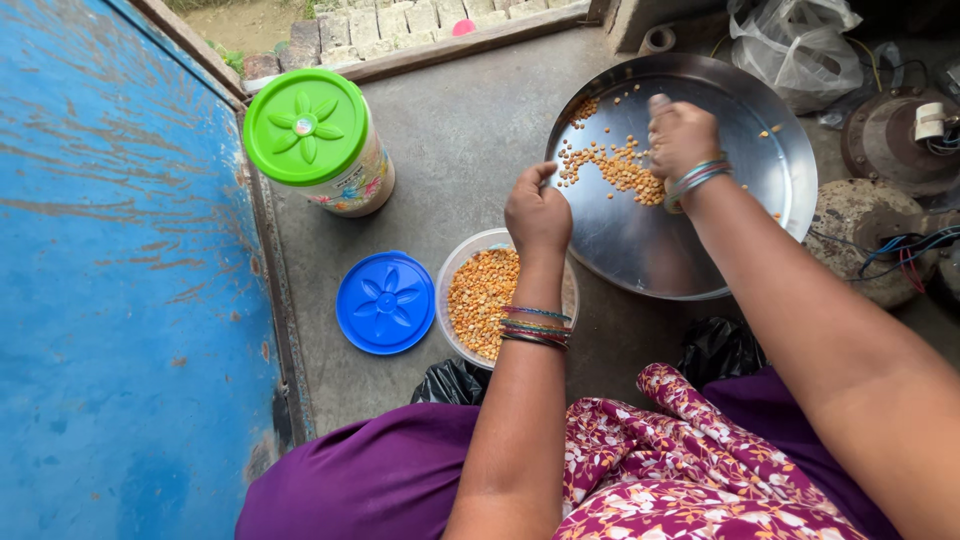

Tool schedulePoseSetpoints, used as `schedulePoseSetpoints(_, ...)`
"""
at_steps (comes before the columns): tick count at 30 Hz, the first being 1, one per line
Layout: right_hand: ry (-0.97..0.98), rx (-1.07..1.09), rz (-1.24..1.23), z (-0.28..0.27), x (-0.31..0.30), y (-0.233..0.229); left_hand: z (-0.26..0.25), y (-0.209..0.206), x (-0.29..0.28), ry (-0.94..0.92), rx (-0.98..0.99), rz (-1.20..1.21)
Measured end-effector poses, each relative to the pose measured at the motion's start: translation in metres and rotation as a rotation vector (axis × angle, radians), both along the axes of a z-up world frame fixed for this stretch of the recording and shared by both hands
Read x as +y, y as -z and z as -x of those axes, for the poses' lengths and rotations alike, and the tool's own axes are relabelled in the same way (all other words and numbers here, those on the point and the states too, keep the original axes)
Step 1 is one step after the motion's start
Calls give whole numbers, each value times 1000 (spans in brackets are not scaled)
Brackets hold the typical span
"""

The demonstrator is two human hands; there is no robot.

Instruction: The person sits on the floor and sorts yellow split peas from a large metal tray into a plastic container by hand. They transfer the peas, close the container with a blue lid, and then pour the contents back into the tray.

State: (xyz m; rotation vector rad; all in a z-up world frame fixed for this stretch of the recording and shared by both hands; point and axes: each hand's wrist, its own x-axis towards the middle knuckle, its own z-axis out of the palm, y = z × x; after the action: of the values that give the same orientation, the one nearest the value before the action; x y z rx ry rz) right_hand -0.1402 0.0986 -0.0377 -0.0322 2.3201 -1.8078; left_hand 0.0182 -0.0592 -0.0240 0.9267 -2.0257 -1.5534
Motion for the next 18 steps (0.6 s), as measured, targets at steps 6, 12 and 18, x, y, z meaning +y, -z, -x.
schedulePoseSetpoints(6, -185, -528, 571, -56, -29, -9, 1, -22, -46, -176, 265, -53)
schedulePoseSetpoints(12, -509, -113, 78, -189, -100, 16, -14, -50, -75, -246, 297, -163)
schedulePoseSetpoints(18, -731, 757, -268, -226, -100, -10, -15, -43, -73, -214, 388, -117)
